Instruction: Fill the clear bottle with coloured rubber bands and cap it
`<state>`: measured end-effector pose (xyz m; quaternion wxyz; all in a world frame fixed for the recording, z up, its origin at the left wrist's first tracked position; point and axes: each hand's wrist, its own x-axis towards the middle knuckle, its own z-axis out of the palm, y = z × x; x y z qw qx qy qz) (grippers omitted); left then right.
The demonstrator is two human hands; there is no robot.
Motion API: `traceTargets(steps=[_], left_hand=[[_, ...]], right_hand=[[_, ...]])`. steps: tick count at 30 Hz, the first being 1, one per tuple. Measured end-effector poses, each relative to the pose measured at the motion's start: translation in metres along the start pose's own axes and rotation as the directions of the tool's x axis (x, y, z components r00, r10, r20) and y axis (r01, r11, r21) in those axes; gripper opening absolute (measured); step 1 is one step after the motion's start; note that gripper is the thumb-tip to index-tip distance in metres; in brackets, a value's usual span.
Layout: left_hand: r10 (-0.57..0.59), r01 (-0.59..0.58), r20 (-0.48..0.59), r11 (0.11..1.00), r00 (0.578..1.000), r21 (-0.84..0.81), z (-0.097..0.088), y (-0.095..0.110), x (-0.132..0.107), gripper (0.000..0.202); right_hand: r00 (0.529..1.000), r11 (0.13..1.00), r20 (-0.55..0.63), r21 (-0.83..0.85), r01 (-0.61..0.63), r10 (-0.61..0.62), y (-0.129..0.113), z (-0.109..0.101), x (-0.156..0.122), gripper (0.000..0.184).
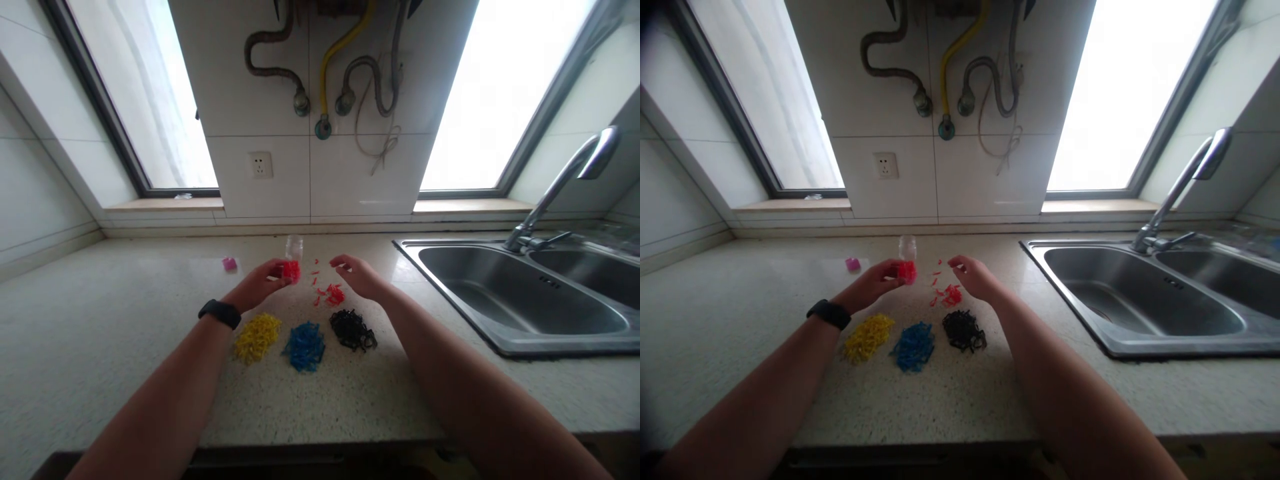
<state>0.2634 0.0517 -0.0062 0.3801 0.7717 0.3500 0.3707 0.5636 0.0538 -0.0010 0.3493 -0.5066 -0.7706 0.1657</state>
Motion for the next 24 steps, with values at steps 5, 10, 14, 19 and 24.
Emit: traceTargets(steps=[5, 10, 14, 19, 24], left_hand=[[-0.049, 0.049, -0.017, 0.999, 0.999, 0.013, -0.02, -0.027, -0.002, 0.05], [-0.055, 0.052, -0.055, 0.998, 0.997, -0.043, -0.022, -0.034, 0.001, 0.052], [-0.019, 0.02, -0.048, 1.0, 0.999, 0.024, -0.018, -0.035, 0.007, 0.051], [-0.017, 0.019, -0.032, 0.997, 0.999, 0.069, -0.012, -0.033, 0.01, 0.049], [0.002, -0.002, -0.007, 0.998, 1.0, 0.06, -0.009, -0.037, 0.014, 0.048]], right_hand=[[0.975, 0.926, 0.214, -0.375, 0.03, 0.055, -0.001, 0.013, 0.038, 0.039], [0.948, 0.871, 0.306, -0.486, 0.076, 0.089, 0.013, 0.041, 0.083, 0.039], [0.943, 0.844, 0.331, -0.516, 0.147, 0.038, 0.024, 0.055, 0.105, 0.042], [0.935, 0.835, 0.354, -0.514, 0.195, 0.0, 0.023, 0.054, 0.114, 0.02], [0.922, 0.85, 0.386, -0.479, 0.22, -0.021, 0.014, 0.047, 0.101, 0.018]])
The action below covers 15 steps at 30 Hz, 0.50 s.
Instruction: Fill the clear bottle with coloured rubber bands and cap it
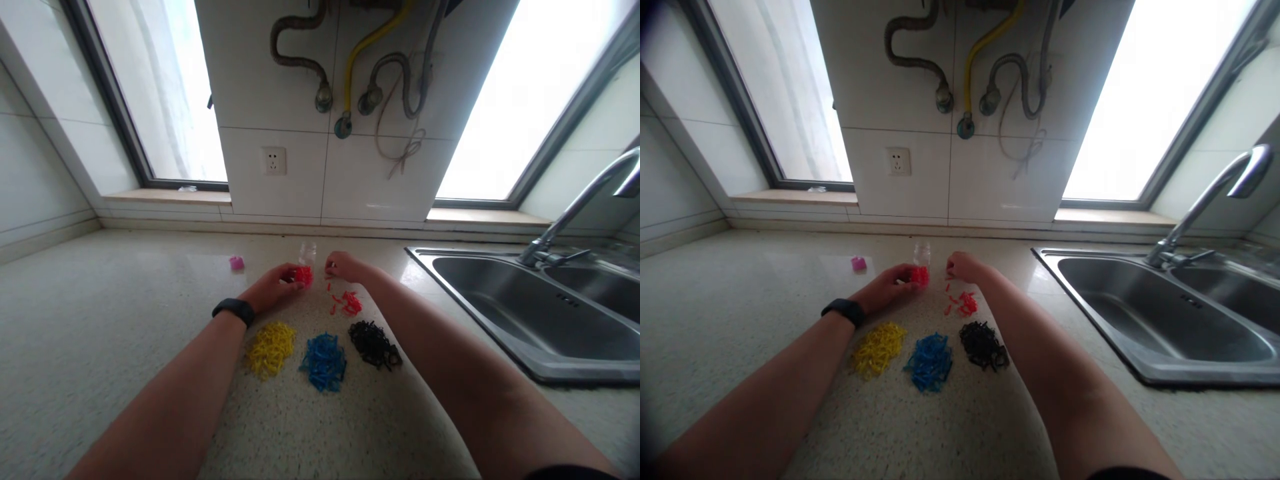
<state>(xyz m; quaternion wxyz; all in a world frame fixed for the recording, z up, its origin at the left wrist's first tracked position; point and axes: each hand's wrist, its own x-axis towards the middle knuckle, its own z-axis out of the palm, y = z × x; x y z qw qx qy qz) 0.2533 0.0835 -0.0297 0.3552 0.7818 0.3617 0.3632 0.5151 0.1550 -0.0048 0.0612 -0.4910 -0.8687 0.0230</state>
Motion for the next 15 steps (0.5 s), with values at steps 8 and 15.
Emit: traceTargets(steps=[8, 15], left_hand=[[-0.017, 0.017, 0.007, 1.0, 1.0, -0.015, 0.001, 0.0, 0.002, 0.048], [-0.038, 0.038, 0.004, 0.999, 0.999, 0.026, 0.001, 0.002, 0.002, 0.046]], right_hand=[[0.994, 0.989, 0.043, 0.114, 0.098, -0.103, -0.012, -0.001, -0.021, 0.027], [0.984, 0.971, 0.101, 0.203, 0.127, -0.15, -0.017, -0.006, -0.035, 0.033]])
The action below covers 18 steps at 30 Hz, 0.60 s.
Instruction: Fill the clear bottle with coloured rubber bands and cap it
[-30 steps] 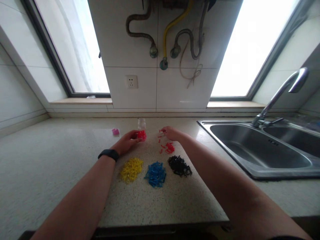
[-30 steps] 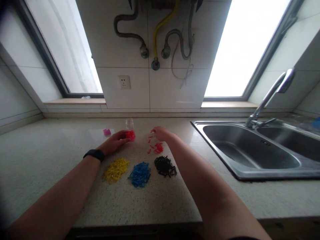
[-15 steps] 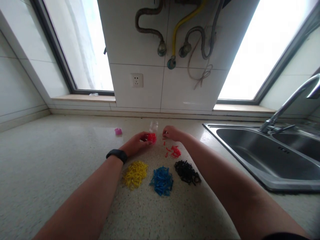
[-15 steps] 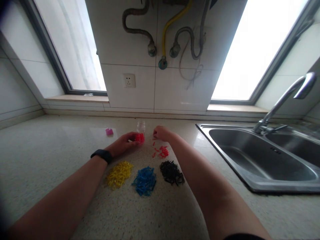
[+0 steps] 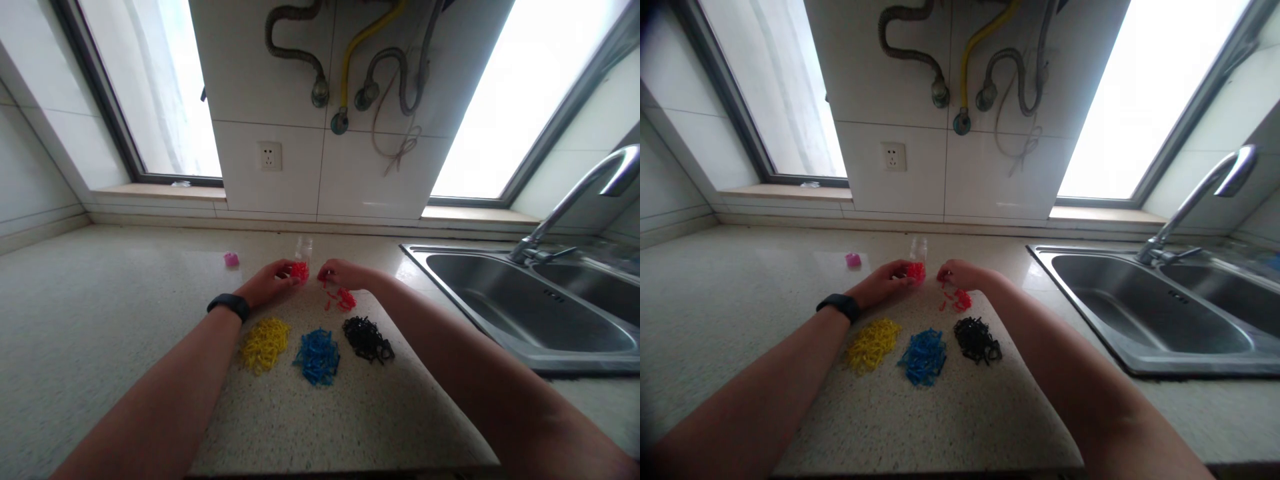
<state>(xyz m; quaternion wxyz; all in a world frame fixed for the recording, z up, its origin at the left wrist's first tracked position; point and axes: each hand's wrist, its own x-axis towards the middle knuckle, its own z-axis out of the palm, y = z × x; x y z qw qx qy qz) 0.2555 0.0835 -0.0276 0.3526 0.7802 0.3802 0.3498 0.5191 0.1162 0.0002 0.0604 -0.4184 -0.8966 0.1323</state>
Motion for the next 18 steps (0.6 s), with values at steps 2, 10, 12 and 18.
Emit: traceTargets(steps=[2, 10, 12, 18], left_hand=[[0.006, -0.006, 0.0, 1.0, 1.0, 0.015, 0.0, -0.001, 0.0, 0.046], [0.011, -0.012, -0.012, 1.0, 1.0, -0.002, 0.0, -0.003, 0.001, 0.048], [0.016, -0.016, -0.005, 1.0, 1.0, -0.011, 0.0, -0.003, 0.001, 0.049], [-0.002, 0.002, -0.012, 1.0, 1.0, -0.003, 0.001, 0.002, 0.0, 0.048]], right_hand=[[1.0, 1.0, 0.014, 0.027, -0.011, 0.011, -0.002, 0.0, -0.001, 0.035], [0.994, 0.988, 0.1, 0.14, -0.064, 0.051, -0.004, -0.002, -0.001, 0.03], [0.991, 0.983, 0.124, 0.163, -0.078, 0.058, -0.006, -0.003, -0.003, 0.032], [0.98, 0.985, 0.191, 0.15, -0.087, 0.058, -0.012, -0.009, -0.011, 0.031]])
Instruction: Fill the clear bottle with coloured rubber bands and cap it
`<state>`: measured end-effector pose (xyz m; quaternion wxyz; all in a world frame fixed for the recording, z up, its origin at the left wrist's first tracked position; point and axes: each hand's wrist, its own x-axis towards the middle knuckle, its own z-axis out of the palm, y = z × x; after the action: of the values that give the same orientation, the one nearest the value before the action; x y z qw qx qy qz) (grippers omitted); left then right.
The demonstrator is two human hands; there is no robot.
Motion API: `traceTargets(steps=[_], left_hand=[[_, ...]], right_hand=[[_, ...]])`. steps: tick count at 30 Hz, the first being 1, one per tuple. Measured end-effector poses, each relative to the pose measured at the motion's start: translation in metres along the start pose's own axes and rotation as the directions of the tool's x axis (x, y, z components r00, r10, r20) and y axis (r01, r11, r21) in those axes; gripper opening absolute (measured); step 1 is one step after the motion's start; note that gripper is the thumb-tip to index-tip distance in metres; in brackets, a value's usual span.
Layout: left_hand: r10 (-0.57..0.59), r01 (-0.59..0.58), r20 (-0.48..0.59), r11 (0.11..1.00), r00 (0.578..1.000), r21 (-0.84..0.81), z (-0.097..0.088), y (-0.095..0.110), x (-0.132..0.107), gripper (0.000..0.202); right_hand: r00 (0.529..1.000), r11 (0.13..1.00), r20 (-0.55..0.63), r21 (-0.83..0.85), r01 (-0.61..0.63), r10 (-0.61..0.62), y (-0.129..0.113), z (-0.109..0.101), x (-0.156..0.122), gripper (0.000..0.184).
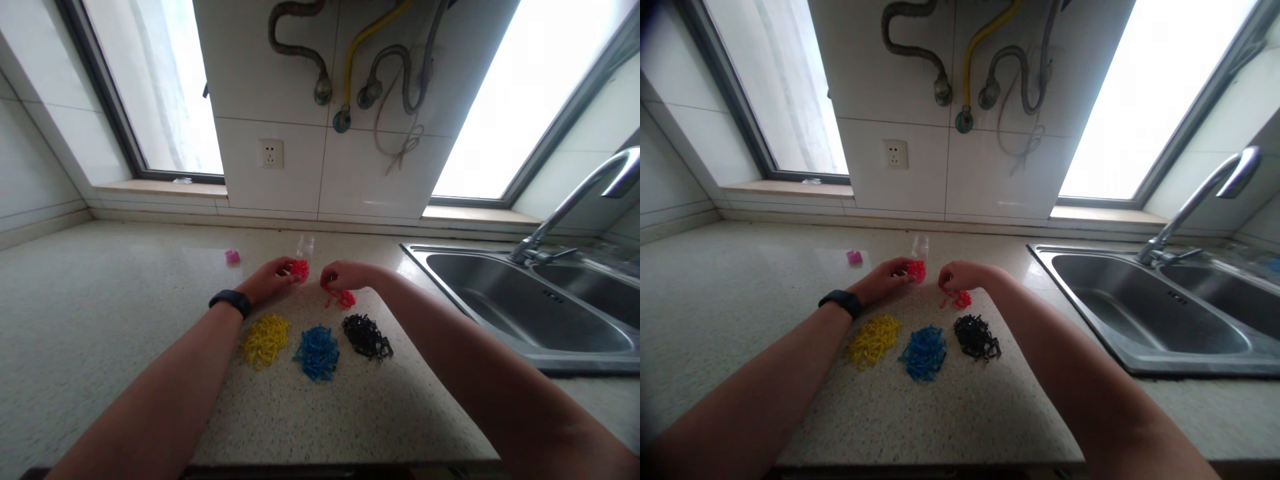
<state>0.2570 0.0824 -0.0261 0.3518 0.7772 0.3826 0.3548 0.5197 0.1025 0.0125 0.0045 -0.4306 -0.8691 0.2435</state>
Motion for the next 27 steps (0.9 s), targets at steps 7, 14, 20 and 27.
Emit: traceTargets(steps=[7, 14, 20, 27], left_hand=[[-0.005, 0.005, -0.016, 1.0, 1.0, 0.015, 0.0, 0.002, -0.001, 0.048], [0.005, -0.005, 0.0, 1.0, 1.0, 0.007, 0.001, 0.003, -0.002, 0.048], [-0.01, 0.01, -0.008, 1.0, 1.0, 0.014, 0.001, 0.002, -0.002, 0.05], [0.016, -0.016, -0.005, 1.0, 1.0, 0.016, 0.001, -0.001, -0.001, 0.048]], right_hand=[[0.998, 0.995, -0.007, -0.077, -0.06, 0.059, -0.009, 0.001, 0.001, 0.027], [0.997, 0.989, -0.043, -0.136, -0.062, 0.056, -0.013, 0.002, -0.004, 0.027], [0.991, 1.0, -0.132, 0.021, -0.017, 0.02, 0.001, 0.0, -0.014, 0.026], [0.972, 0.977, -0.192, 0.189, -0.1, 0.137, 0.02, 0.002, -0.039, 0.021]])
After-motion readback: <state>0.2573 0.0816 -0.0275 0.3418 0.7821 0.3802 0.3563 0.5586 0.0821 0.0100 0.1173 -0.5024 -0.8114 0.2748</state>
